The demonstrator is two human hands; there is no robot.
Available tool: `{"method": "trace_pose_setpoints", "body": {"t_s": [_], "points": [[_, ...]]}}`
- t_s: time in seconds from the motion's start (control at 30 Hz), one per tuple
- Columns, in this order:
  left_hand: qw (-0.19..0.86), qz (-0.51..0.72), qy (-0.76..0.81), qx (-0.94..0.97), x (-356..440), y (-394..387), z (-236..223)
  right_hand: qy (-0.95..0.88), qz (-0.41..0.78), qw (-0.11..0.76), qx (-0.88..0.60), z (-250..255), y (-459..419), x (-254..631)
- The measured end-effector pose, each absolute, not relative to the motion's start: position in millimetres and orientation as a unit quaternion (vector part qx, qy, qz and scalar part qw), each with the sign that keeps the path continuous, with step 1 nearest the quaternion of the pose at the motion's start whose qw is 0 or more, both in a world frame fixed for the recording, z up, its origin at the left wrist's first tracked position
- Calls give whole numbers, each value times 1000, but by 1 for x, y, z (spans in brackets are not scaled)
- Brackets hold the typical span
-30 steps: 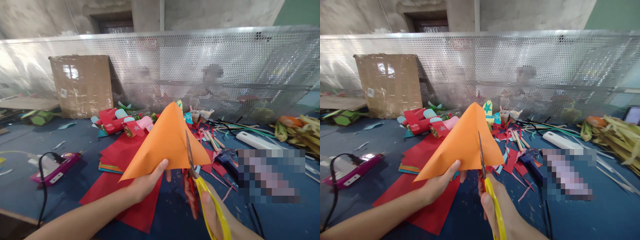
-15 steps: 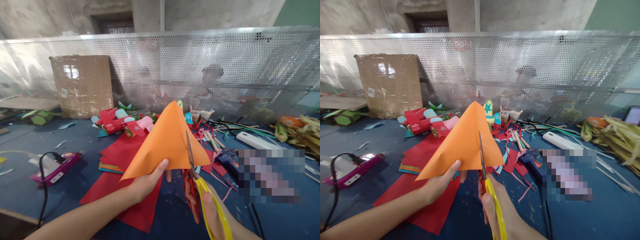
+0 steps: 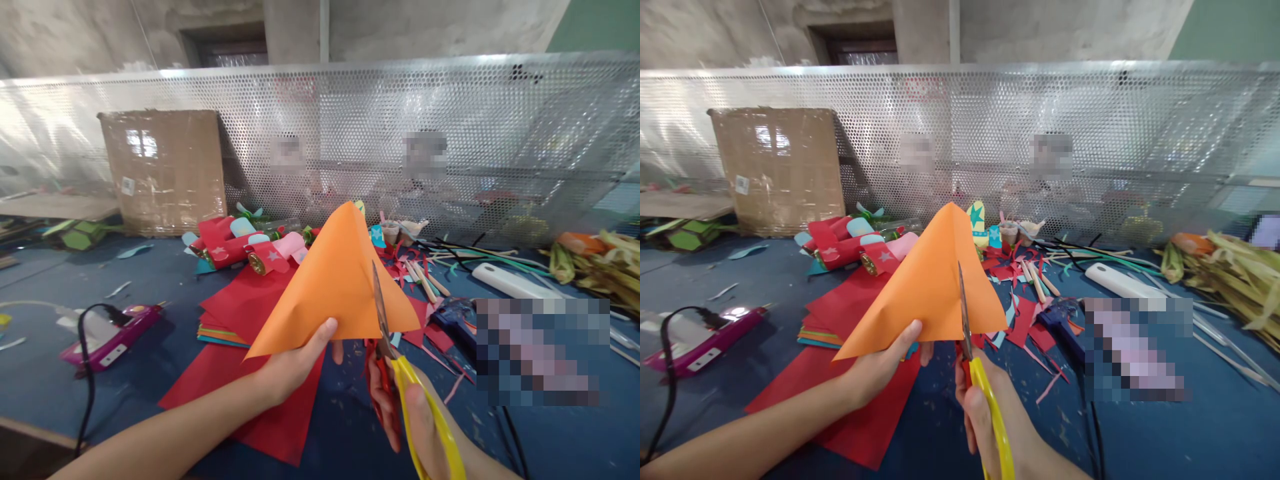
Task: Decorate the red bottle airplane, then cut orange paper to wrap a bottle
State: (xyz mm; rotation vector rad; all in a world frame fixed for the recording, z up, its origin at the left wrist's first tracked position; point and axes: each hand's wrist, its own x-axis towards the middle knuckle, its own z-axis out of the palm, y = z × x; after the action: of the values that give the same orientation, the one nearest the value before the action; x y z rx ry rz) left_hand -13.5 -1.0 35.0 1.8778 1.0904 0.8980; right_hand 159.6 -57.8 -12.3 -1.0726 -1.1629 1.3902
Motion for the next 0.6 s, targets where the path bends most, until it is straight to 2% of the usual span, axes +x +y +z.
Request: {"method": "trace_pose_setpoints", "body": {"t_s": [0.6], "points": [[378,360,445,728,-13,-4,36,-490,579,494,-424,-9,-62,155]]}}
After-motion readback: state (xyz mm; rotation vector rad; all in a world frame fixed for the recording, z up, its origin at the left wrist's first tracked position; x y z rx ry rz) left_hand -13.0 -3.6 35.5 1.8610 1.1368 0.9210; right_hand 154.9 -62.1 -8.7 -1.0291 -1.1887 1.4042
